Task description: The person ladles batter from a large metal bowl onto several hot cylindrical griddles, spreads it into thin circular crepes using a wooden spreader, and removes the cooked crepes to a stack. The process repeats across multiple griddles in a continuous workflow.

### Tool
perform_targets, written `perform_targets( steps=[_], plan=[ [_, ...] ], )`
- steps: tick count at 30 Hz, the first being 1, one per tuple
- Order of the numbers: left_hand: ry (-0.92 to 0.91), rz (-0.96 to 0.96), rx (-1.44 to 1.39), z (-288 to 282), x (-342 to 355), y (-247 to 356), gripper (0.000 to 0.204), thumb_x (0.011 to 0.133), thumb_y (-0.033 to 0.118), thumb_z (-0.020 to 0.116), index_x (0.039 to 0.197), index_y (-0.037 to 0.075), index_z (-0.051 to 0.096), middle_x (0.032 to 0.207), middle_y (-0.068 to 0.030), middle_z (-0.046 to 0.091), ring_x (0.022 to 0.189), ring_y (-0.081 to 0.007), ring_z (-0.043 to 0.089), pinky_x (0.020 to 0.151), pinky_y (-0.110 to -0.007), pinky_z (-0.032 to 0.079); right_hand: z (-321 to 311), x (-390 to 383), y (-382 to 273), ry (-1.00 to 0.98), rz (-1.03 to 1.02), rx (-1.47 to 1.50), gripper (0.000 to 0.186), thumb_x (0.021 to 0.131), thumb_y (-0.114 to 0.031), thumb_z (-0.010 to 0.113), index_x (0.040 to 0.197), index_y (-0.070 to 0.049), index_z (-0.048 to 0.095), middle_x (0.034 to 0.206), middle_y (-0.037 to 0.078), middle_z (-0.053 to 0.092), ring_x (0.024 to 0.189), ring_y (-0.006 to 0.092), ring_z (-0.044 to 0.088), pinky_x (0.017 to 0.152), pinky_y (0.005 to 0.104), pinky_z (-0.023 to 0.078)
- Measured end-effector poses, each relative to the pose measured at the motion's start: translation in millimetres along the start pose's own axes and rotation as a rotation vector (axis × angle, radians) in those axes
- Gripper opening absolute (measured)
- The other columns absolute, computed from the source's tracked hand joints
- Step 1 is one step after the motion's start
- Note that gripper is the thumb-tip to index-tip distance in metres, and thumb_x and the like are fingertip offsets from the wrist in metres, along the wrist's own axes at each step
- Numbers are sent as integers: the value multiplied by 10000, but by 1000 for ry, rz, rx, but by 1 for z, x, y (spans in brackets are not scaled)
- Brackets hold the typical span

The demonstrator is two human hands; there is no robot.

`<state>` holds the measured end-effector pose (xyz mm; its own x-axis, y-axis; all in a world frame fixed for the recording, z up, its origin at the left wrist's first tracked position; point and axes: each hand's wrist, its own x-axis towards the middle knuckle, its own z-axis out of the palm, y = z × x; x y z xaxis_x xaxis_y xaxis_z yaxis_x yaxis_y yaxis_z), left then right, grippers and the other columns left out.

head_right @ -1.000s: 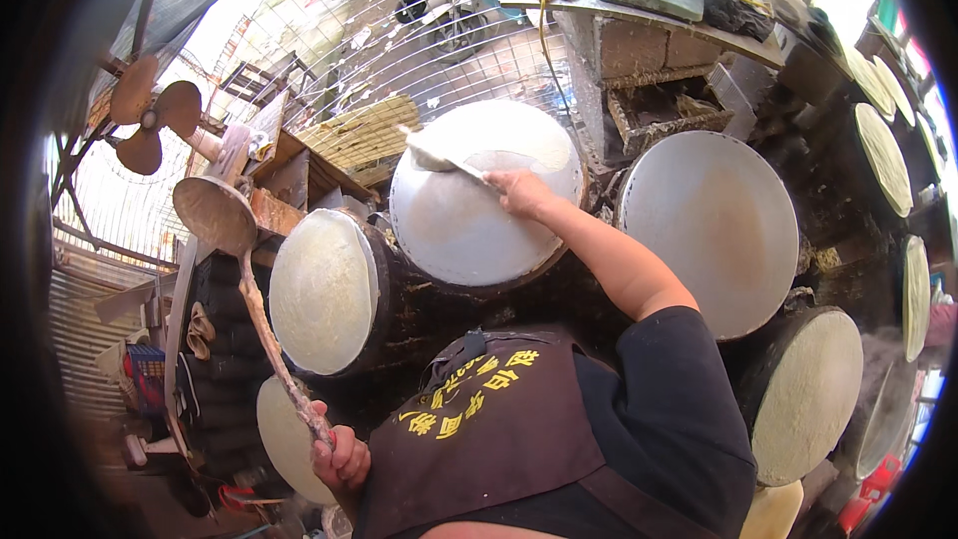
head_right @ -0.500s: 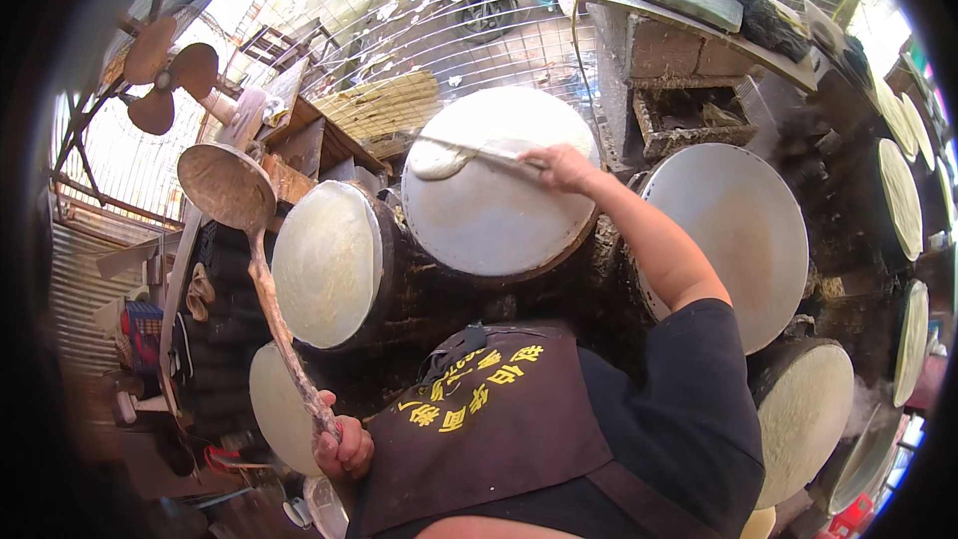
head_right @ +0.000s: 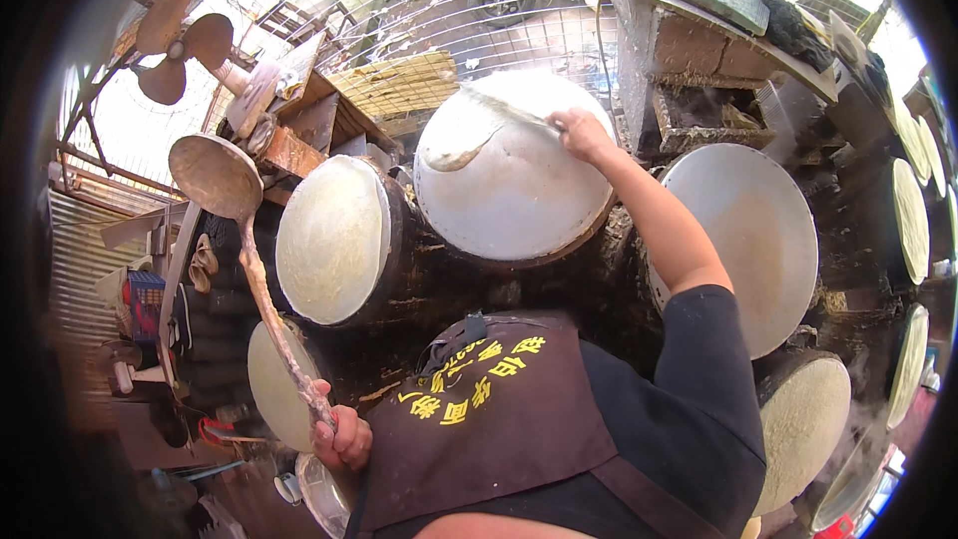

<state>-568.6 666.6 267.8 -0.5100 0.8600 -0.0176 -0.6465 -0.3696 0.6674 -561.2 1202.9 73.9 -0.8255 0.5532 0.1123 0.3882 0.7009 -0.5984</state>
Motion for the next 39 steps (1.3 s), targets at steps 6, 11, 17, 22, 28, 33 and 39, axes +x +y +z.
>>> perform_targets(
  steps=[6,11,17,22,28,33,39],
  plan=[
    [3,5,-16,-7,-14,8,525,962,156,523,1416,112,263,593,-28,407,387,-86,332,296,-222,302,4,-13,-30,-347,-149,9,377,778,64,538,1059,-153,666,1076,116,657,1003,288,612,903,373,482],
    [33,11,-22,-6,-18,10,539,962,161,526,1423,121,250,593,-31,409,387,-88,335,299,-226,304,-12,-8,-11,-233,-101,58,344,766,67,571,1023,-133,680,1013,103,642,985,275,599,920,375,470],
    [-22,-12,-9,-2,-8,11,538,957,164,535,1417,120,260,583,-36,411,380,-96,347,297,-235,306,-10,-4,-19,-329,-183,33,298,770,52,587,1008,-106,672,1011,116,651,973,284,608,886,377,482],
    [2,-10,-30,-4,-11,9,548,955,152,533,1421,131,247,582,-37,410,380,-97,349,299,-236,313,-35,-8,8,-345,-163,-30,266,801,15,560,999,-122,674,1024,105,652,1015,283,595,903,379,465],
    [-22,-43,-40,-3,-9,7,552,956,148,528,1425,137,236,583,-36,410,385,-97,347,301,-237,318,-25,-4,-7,-331,-222,-68,224,816,10,548,983,-98,650,989,127,626,984,303,584,894,401,459],
    [11,-21,-44,7,-8,-1,548,959,155,527,1421,110,235,580,-34,410,388,-98,352,301,-229,317,-63,-16,13,-439,-101,-169,307,835,60,488,982,-145,662,1063,81,628,1031,257,580,887,368,468],
    [38,-43,-39,20,-4,-8,546,960,166,531,1417,99,239,577,-28,407,390,-95,349,300,-223,310,-37,-18,10,-220,-142,-64,365,755,77,484,990,-138,663,1009,97,614,1014,286,574,879,380,459]
  ],
)
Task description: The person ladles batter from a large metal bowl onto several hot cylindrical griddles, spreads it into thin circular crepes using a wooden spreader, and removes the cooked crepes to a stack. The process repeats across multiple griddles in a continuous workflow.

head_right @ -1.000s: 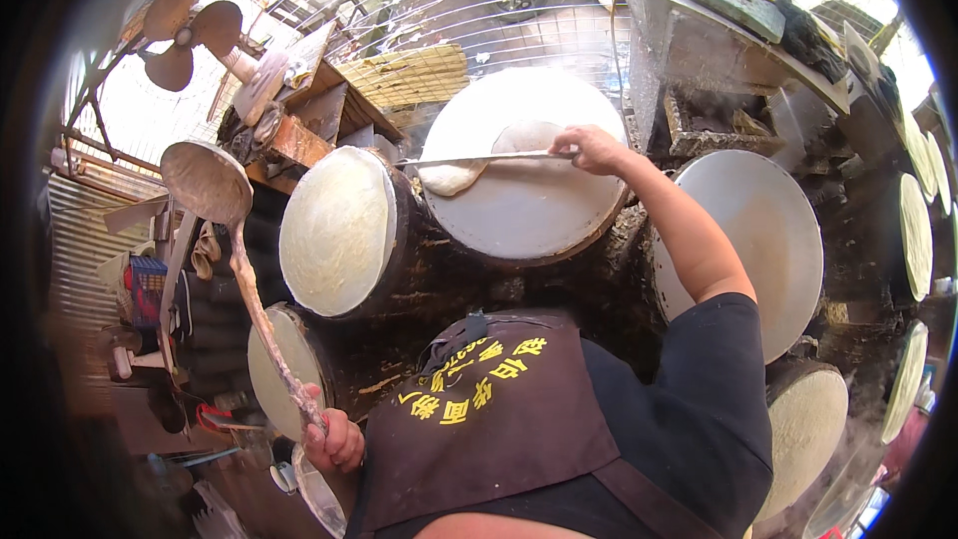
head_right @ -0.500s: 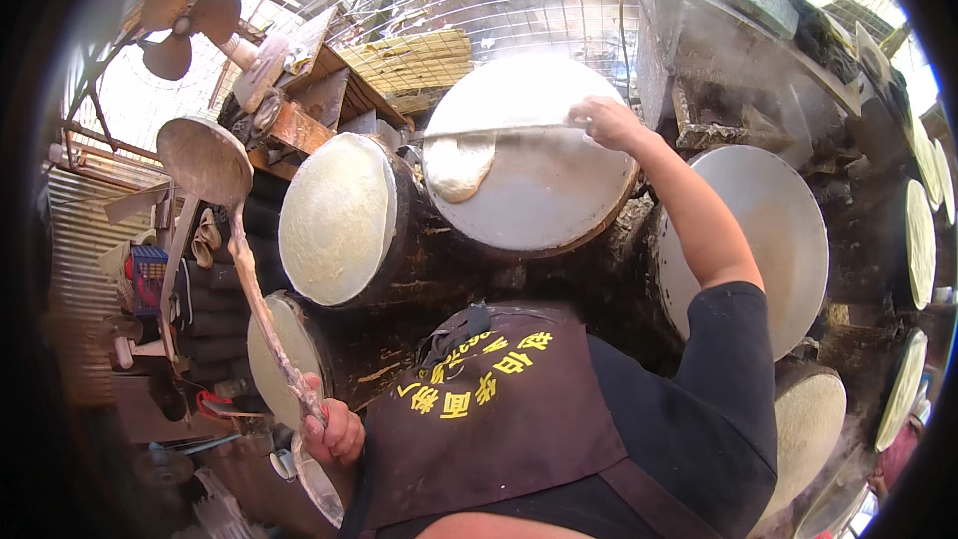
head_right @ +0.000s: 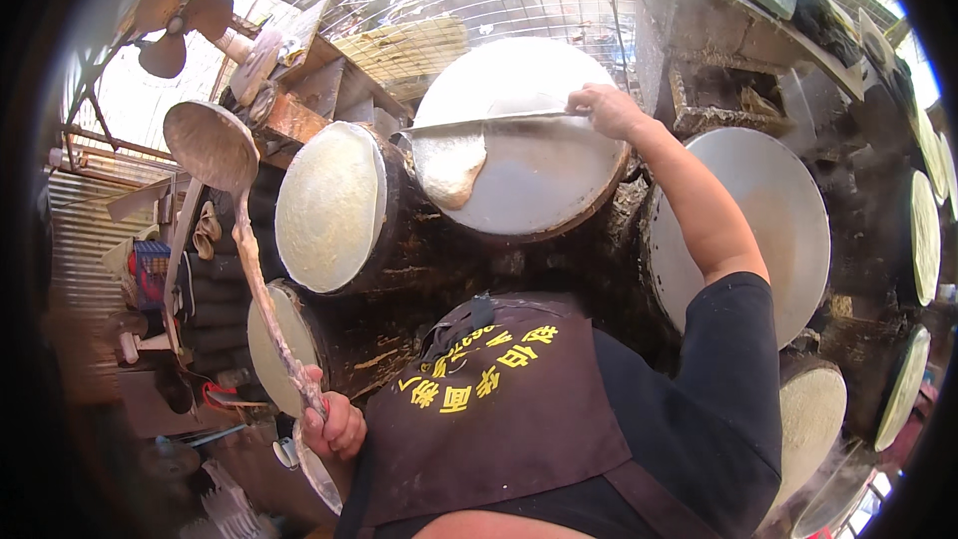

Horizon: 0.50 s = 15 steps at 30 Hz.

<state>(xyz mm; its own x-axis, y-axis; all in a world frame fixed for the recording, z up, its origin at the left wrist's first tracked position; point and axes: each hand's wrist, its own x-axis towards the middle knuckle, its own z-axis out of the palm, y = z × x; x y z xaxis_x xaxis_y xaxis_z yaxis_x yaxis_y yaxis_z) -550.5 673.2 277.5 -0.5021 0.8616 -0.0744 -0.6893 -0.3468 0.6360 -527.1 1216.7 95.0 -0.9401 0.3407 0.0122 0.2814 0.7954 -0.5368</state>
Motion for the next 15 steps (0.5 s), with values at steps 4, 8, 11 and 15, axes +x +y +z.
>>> perform_targets(
  steps=[4,8,11,15],
  plan=[
    [-16,-48,-19,-1,6,-3,548,961,176,537,1420,97,249,577,-21,401,391,-86,340,300,-216,300,-13,-48,-6,-118,-67,-4,375,749,75,460,992,-129,661,989,106,599,1004,296,566,875,400,455],
    [-30,-84,-51,-11,10,2,539,966,181,532,1427,81,271,574,-10,384,393,-71,316,302,-206,283,-40,-143,11,22,65,-43,359,709,88,497,945,-131,657,958,69,583,963,283,575,813,378,466],
    [-55,-114,-47,-23,10,11,536,969,180,528,1430,80,273,573,-6,375,391,-67,307,300,-208,283,-38,-204,-7,145,187,60,366,698,114,492,951,-92,659,898,83,612,899,249,602,783,351,480],
    [-73,-157,-49,-44,8,31,561,969,176,528,1448,82,252,583,-8,380,389,-60,299,301,-204,286,45,-213,-100,255,396,730,446,789,29,555,1217,-92,547,845,48,611,721,134,587,653,284,512]
  ],
)
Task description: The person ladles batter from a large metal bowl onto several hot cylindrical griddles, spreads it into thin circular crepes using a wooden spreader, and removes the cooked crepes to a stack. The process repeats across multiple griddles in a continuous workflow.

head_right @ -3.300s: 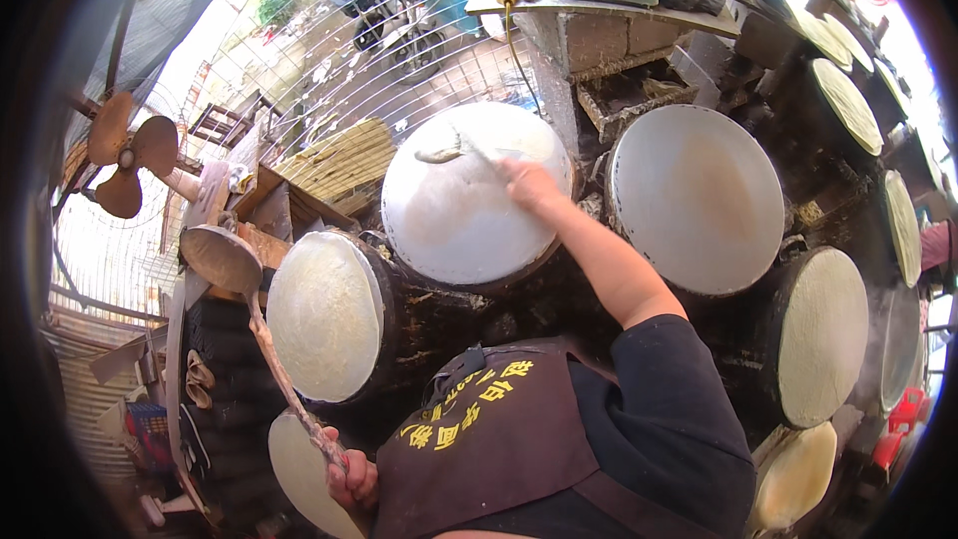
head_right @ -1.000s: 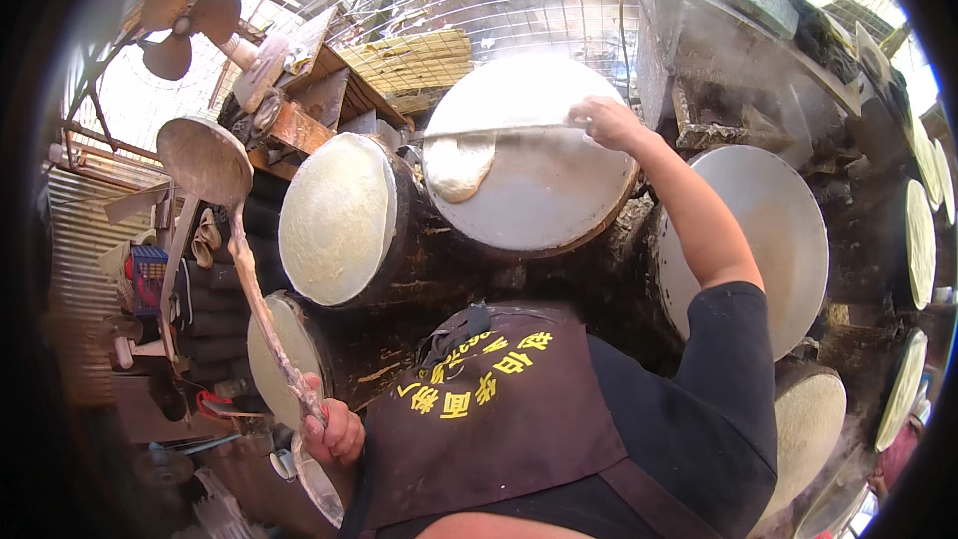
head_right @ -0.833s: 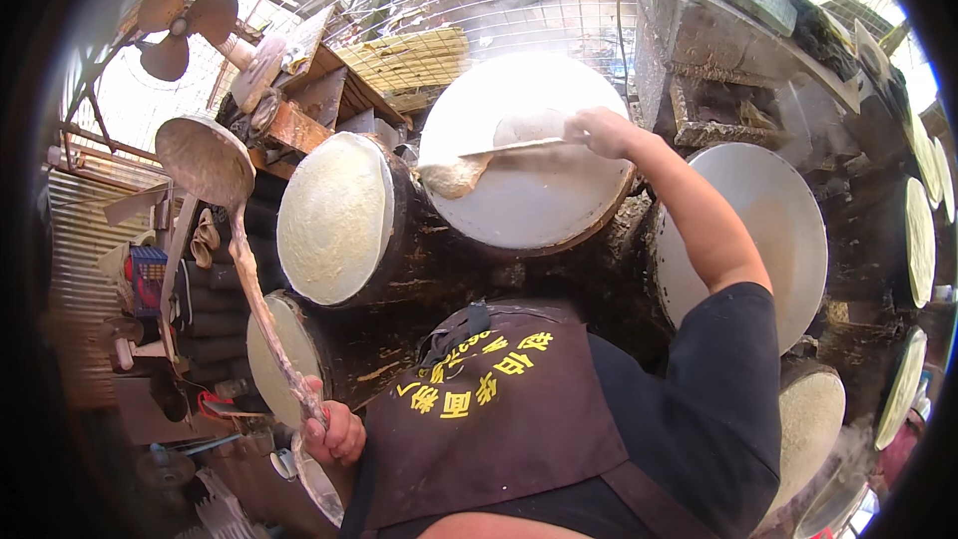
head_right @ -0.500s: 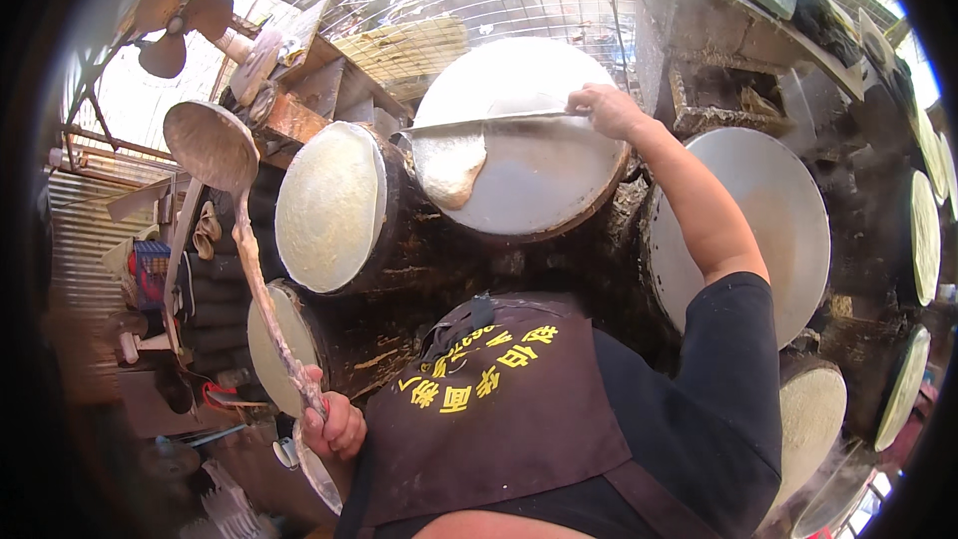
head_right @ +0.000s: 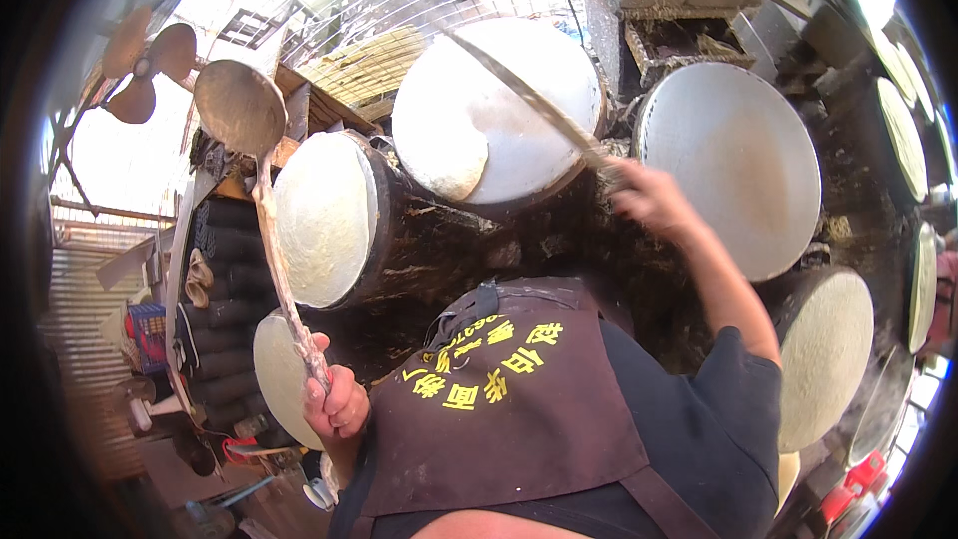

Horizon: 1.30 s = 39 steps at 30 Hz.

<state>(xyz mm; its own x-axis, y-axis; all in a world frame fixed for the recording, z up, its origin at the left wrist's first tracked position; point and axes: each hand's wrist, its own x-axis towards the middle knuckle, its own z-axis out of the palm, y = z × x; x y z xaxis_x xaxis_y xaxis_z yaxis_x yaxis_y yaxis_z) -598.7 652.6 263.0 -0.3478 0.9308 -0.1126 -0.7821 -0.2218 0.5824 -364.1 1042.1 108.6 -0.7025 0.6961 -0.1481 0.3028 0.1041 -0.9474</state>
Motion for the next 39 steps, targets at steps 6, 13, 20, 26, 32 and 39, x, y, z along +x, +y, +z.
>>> perform_targets(
  steps=[6,13,20,26,32,39],
  plan=[
    [16,-37,-45,-21,-17,42,626,972,140,495,1491,100,147,612,-17,385,393,-54,288,314,-200,279,238,2,-26,-188,125,267,480,909,-79,517,1377,-149,435,719,20,557,532,80,508,462,256,453],
    [-48,-62,-49,-54,-37,73,662,991,169,473,1511,143,65,623,-4,361,396,-39,268,315,-178,251,233,-39,0,137,63,1,440,878,-98,548,1314,-118,497,838,215,640,711,307,638,667,401,507],
    [-157,-222,-165,-75,-36,81,663,991,155,467,1514,189,63,627,-8,335,393,-37,236,299,-173,228,176,-90,6,222,273,150,488,903,-76,518,1380,-171,474,716,30,574,479,78,503,410,248,448],
    [-210,-250,-139,-63,-32,70,661,993,154,460,1516,198,59,634,-14,336,390,-41,228,294,-173,222,168,-67,6,376,154,-31,473,880,-79,532,1346,-143,485,736,135,622,547,216,602,512,340,510],
    [-192,-262,-167,-48,-31,52,644,1002,148,428,1517,209,48,661,-22,340,392,-36,217,297,-164,213,167,-88,50,249,-254,-379,432,866,-104,580,1291,-125,504,958,237,637,881,414,619,760,447,512],
    [-159,-289,-211,-30,-20,27,654,1009,153,417,1516,228,11,665,-37,342,384,-38,229,280,-171,244,91,-56,47,315,-112,-382,434,860,-100,564,1289,-80,498,945,248,634,886,414,611,756,450,509]
  ],
)
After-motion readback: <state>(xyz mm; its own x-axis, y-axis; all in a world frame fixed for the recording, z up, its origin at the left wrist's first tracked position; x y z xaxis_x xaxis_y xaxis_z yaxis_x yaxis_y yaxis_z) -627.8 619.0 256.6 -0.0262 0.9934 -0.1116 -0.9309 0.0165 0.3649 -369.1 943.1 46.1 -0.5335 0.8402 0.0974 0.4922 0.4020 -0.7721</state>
